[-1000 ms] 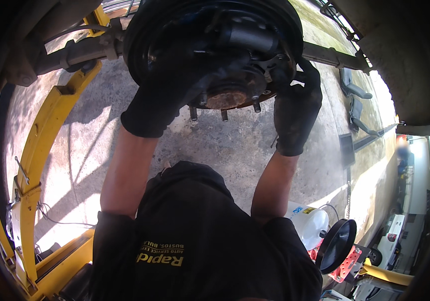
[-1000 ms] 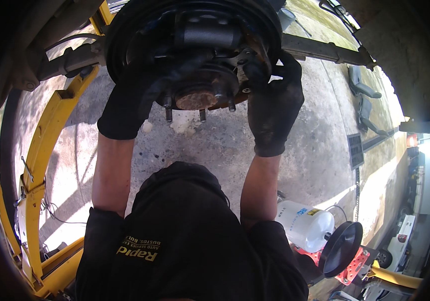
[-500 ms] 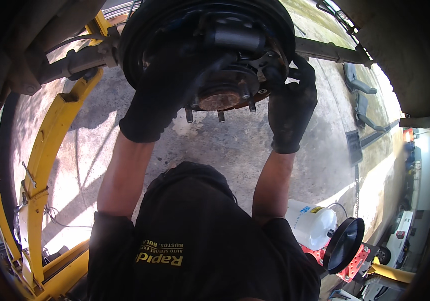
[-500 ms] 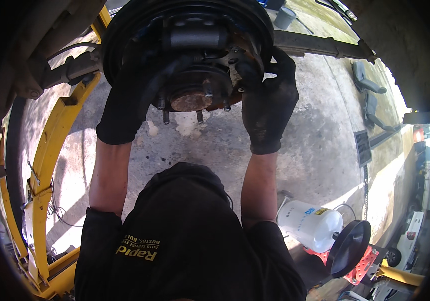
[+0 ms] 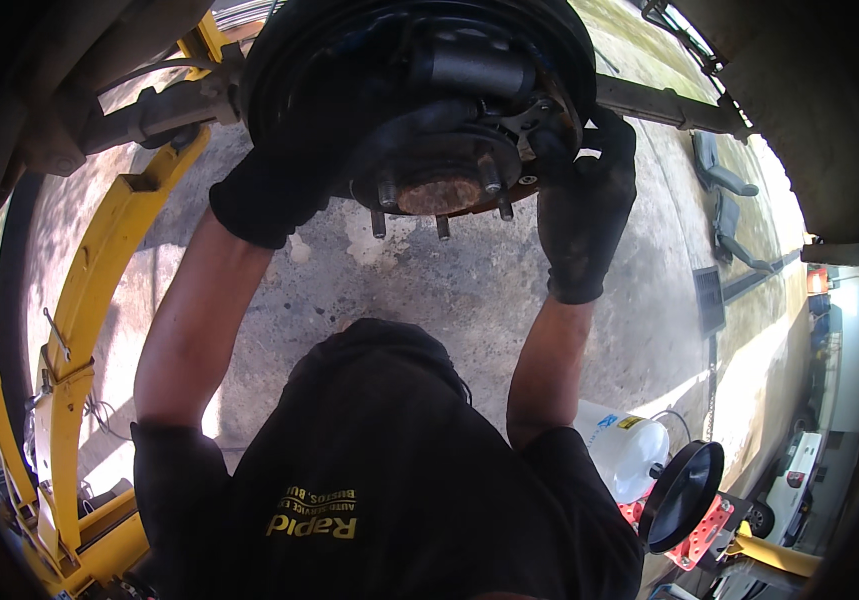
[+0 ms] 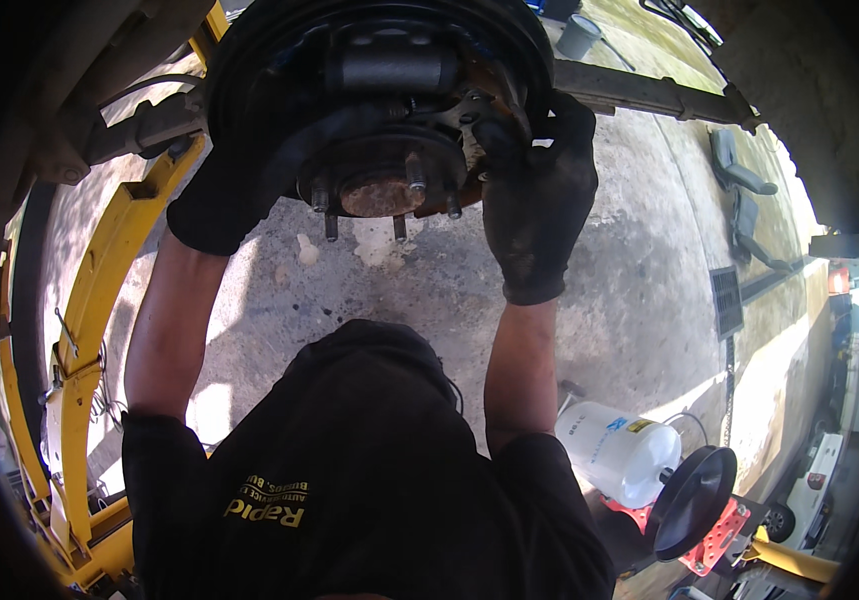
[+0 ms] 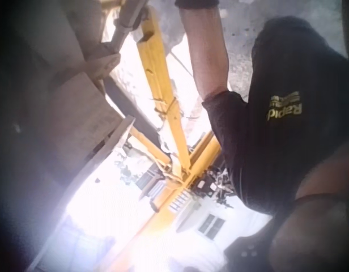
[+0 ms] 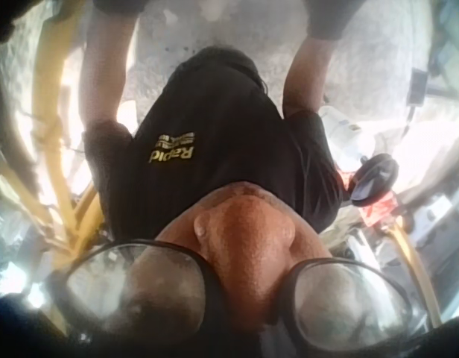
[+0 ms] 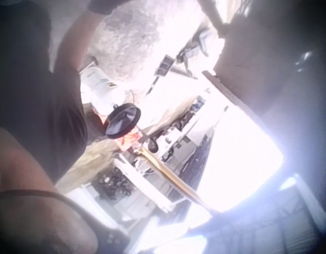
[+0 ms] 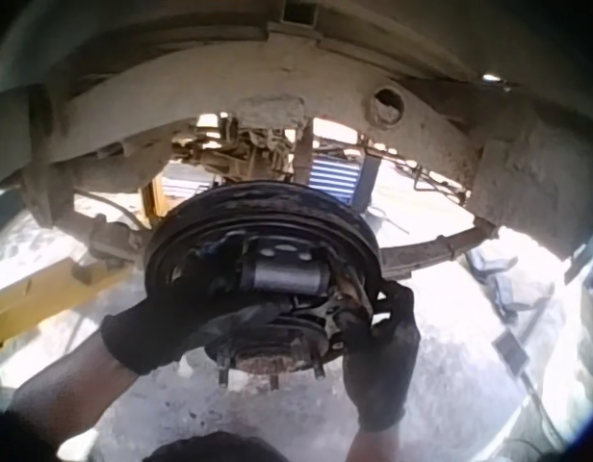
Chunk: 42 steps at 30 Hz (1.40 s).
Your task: The person removes a spring and an adjuster from a brake assembly using pliers and by hand, then handles a new brake shoe and positions it on the backing plate of a vehicle.
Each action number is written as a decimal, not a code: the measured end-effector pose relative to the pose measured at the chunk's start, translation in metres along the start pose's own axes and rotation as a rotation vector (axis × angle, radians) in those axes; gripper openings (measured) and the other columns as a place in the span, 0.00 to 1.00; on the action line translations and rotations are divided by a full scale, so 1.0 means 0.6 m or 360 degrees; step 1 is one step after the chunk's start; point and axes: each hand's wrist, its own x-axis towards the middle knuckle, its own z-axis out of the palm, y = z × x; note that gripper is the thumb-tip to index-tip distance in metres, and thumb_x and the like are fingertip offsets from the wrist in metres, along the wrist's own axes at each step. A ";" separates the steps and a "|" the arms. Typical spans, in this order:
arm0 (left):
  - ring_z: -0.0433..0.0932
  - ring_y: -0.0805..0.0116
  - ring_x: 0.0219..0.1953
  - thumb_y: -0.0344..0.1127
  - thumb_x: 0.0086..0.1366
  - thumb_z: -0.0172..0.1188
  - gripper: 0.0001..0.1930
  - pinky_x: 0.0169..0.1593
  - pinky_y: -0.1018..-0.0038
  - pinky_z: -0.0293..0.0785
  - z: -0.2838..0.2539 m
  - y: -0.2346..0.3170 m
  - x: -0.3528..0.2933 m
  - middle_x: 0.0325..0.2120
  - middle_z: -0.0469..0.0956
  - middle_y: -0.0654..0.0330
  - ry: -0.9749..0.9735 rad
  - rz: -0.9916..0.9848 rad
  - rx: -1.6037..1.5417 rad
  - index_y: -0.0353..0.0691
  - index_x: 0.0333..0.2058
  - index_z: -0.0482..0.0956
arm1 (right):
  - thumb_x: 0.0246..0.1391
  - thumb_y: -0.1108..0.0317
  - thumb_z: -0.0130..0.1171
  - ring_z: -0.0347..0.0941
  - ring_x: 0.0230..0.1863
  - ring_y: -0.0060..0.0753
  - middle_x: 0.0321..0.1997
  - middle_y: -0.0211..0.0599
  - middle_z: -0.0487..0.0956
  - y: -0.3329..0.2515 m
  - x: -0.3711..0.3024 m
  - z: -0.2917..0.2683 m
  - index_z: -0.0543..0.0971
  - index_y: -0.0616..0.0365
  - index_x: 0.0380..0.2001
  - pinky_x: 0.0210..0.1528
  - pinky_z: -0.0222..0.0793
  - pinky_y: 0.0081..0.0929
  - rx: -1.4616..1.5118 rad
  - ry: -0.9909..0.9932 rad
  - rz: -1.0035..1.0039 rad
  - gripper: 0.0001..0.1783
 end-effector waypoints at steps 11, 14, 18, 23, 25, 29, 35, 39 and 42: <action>0.83 0.63 0.54 0.36 0.73 0.61 0.21 0.55 0.67 0.84 -0.014 -0.007 0.022 0.54 0.81 0.53 -0.0200 0.0009 -0.0226 0.39 0.62 0.75 | 0.55 0.63 0.72 0.83 0.40 0.46 0.43 0.44 0.82 -0.008 0.001 -0.001 0.76 0.59 0.51 0.42 0.78 0.37 0.0042 -0.0027 0.0031 0.24; 0.83 0.63 0.54 0.37 0.73 0.61 0.22 0.56 0.67 0.84 -0.016 -0.012 0.024 0.55 0.81 0.52 -0.0229 0.0005 -0.0259 0.38 0.63 0.74 | 0.55 0.63 0.72 0.83 0.40 0.47 0.43 0.45 0.82 -0.010 0.001 0.000 0.76 0.59 0.51 0.42 0.78 0.37 0.0027 -0.0014 0.0018 0.24; 0.84 0.62 0.54 0.37 0.74 0.60 0.23 0.55 0.66 0.85 -0.015 -0.032 0.024 0.57 0.80 0.52 -0.0272 0.0016 -0.0417 0.38 0.65 0.72 | 0.55 0.62 0.72 0.83 0.39 0.48 0.42 0.45 0.83 -0.006 0.002 -0.002 0.76 0.58 0.52 0.42 0.78 0.38 -0.0109 -0.0021 -0.0092 0.24; 0.83 0.65 0.54 0.37 0.73 0.62 0.23 0.56 0.68 0.83 -0.023 -0.045 0.022 0.56 0.80 0.53 -0.0311 -0.0094 -0.0833 0.38 0.63 0.73 | 0.55 0.61 0.73 0.83 0.38 0.48 0.41 0.45 0.83 -0.013 0.005 -0.004 0.75 0.59 0.53 0.41 0.78 0.38 -0.0064 -0.0070 -0.0019 0.26; 0.82 0.66 0.54 0.38 0.72 0.64 0.23 0.57 0.68 0.82 -0.025 -0.045 0.020 0.55 0.80 0.53 -0.0320 -0.0144 -0.1014 0.38 0.62 0.74 | 0.55 0.60 0.74 0.83 0.38 0.46 0.41 0.44 0.83 -0.015 0.009 -0.006 0.75 0.59 0.53 0.39 0.79 0.36 -0.0090 -0.0075 -0.0059 0.28; 0.82 0.66 0.55 0.37 0.71 0.64 0.24 0.56 0.67 0.84 -0.020 -0.039 0.012 0.56 0.80 0.52 -0.0214 0.0037 -0.0444 0.37 0.63 0.73 | 0.53 0.59 0.76 0.83 0.37 0.40 0.40 0.42 0.83 -0.021 0.007 -0.012 0.75 0.61 0.52 0.35 0.79 0.30 -0.0019 -0.0108 0.0059 0.29; 0.82 0.61 0.56 0.38 0.74 0.60 0.23 0.57 0.66 0.83 -0.025 -0.057 0.028 0.57 0.79 0.50 -0.0325 0.0115 -0.0558 0.37 0.64 0.72 | 0.51 0.60 0.78 0.83 0.35 0.36 0.40 0.43 0.83 -0.018 0.004 -0.001 0.77 0.61 0.51 0.36 0.79 0.29 0.0144 -0.0008 0.0109 0.29; 0.82 0.61 0.56 0.36 0.74 0.61 0.22 0.57 0.67 0.82 -0.022 -0.046 0.023 0.57 0.79 0.51 -0.0313 0.0049 -0.0442 0.37 0.63 0.73 | 0.50 0.60 0.78 0.83 0.36 0.36 0.41 0.43 0.84 -0.014 0.000 0.003 0.77 0.60 0.52 0.37 0.80 0.29 0.0068 0.0057 0.0054 0.30; 0.82 0.61 0.55 0.35 0.73 0.61 0.22 0.57 0.67 0.82 -0.021 -0.032 0.017 0.56 0.80 0.51 -0.0240 0.0004 -0.0278 0.37 0.63 0.74 | 0.50 0.59 0.78 0.84 0.37 0.37 0.42 0.43 0.84 -0.009 -0.003 0.001 0.78 0.60 0.52 0.37 0.80 0.31 0.0079 0.0072 0.0087 0.29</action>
